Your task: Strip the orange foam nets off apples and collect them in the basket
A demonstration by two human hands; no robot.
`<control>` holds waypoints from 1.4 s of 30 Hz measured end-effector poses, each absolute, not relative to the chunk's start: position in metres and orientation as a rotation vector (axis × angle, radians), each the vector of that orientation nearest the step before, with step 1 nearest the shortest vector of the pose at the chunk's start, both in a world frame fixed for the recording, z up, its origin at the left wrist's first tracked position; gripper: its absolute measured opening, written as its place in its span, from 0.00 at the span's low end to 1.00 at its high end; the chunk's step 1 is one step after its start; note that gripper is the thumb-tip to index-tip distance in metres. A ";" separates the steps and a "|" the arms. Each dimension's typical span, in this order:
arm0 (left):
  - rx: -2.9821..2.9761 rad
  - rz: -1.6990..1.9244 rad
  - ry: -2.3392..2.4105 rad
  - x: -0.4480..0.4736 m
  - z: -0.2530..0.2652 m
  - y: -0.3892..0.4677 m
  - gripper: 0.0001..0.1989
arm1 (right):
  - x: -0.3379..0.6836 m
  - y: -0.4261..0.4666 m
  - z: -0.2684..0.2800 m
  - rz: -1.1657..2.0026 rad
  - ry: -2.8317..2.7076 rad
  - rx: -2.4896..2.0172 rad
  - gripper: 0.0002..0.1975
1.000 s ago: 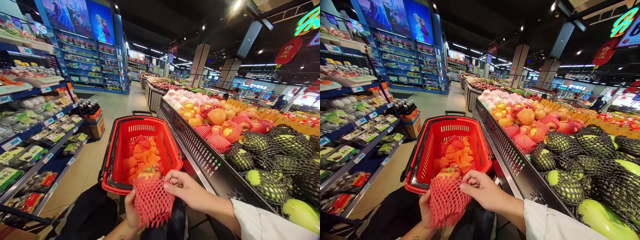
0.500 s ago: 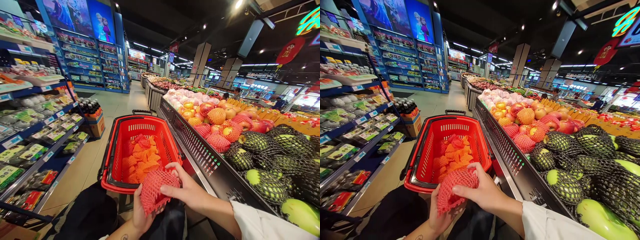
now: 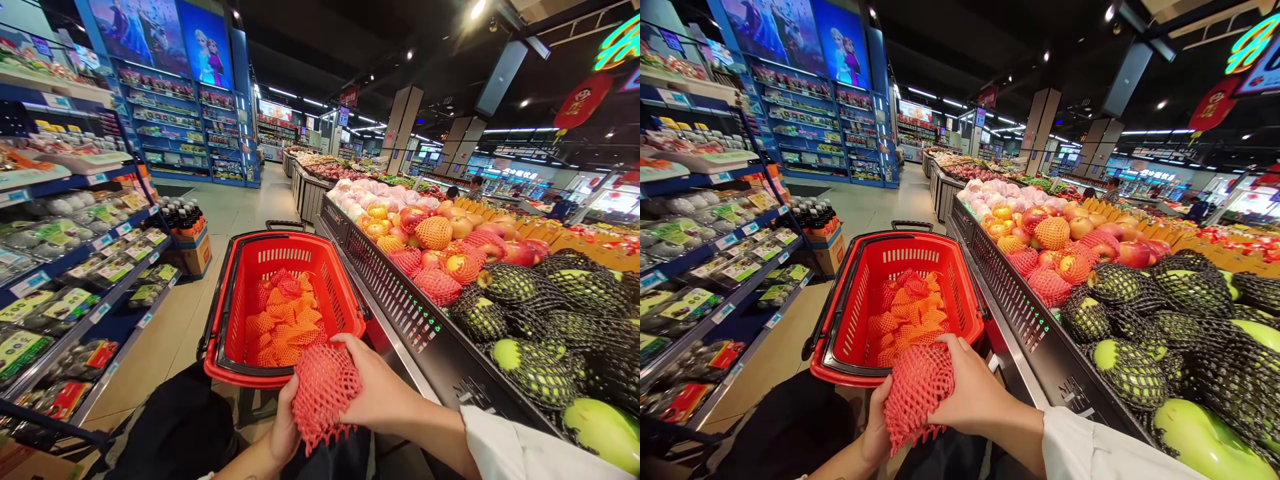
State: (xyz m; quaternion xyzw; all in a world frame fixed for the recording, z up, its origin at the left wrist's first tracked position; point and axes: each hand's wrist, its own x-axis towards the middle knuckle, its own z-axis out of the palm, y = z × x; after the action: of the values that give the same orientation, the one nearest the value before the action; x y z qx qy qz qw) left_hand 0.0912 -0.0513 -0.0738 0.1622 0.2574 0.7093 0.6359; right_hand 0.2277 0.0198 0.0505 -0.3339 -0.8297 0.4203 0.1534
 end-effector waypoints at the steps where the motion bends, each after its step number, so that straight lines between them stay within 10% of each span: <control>1: 0.365 1.600 0.590 0.090 -0.074 -0.052 0.29 | 0.228 0.018 0.051 1.132 -2.431 -0.983 0.43; 11: 0.543 1.482 0.807 0.091 -0.083 -0.052 0.28 | 0.231 0.018 0.038 0.910 -2.592 -0.981 0.54; 16: 0.769 1.468 0.946 0.077 -0.091 -0.054 0.28 | 0.232 0.012 0.038 1.054 -2.383 -0.899 0.37; 25: 0.992 1.783 0.953 0.079 -0.061 -0.052 0.18 | 0.220 0.015 0.027 1.798 -1.648 -0.554 0.39; 42: 0.977 1.610 0.680 0.064 -0.032 -0.056 0.18 | 0.222 0.017 0.044 1.757 -1.525 -0.799 0.29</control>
State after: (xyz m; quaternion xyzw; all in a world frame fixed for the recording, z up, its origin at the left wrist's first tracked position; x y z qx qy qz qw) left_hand 0.0645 -0.0556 -0.0317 0.4111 0.2859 0.6770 0.5394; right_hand 0.2216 0.0169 0.0436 -0.3061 -0.5841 0.6733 0.3342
